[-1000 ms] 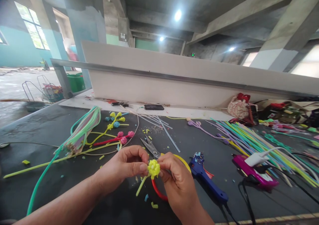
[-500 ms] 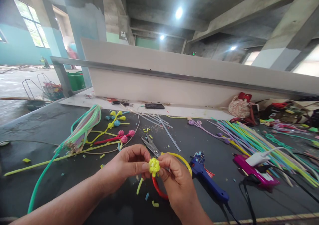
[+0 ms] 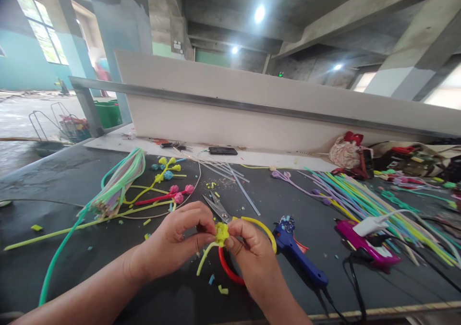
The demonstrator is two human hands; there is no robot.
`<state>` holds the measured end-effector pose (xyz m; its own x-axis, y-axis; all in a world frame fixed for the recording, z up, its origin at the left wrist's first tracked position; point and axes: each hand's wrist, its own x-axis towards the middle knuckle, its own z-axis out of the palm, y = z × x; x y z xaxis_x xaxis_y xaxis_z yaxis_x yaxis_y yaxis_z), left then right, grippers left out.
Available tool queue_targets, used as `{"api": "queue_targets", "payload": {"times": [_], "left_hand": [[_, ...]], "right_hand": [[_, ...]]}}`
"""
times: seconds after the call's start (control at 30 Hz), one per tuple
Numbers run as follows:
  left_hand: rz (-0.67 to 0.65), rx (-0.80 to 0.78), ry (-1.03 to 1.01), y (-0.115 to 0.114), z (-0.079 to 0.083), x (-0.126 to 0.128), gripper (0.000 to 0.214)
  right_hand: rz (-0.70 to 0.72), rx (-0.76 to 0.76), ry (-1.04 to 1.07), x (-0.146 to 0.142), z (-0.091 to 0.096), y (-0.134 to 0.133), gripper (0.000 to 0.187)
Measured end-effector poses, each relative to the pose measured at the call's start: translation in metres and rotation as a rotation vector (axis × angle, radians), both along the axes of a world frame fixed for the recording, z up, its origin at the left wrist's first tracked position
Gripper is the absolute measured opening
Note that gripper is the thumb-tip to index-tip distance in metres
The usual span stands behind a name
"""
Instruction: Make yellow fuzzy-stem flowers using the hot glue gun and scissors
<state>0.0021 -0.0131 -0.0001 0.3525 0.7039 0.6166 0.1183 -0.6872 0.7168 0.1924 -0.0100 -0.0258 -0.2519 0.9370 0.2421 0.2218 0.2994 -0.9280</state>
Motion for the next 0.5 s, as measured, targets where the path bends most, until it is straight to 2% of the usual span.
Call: {"api": "queue_targets", "payload": {"times": [0.13,0.27,0.5], "left_hand": [[-0.02,0.028,0.073,0.0015,0.0002,-0.0021,0.006],[-0.005,0.045,0.154,0.0029,-0.001,-0.0031,0.009],[0.013,0.267,0.374,0.0014,-0.0026,-0.0084,0.019]], "right_hand": [[0.034,-0.11,0.062,0.0028,-0.0065,0.0006,0.024],[0.026,-0.142,0.124,0.002,-0.0085,0.0011,0.025],[0.039,-0.243,0.134,-0.0042,-0.0075,-0.001,0.03]]}}
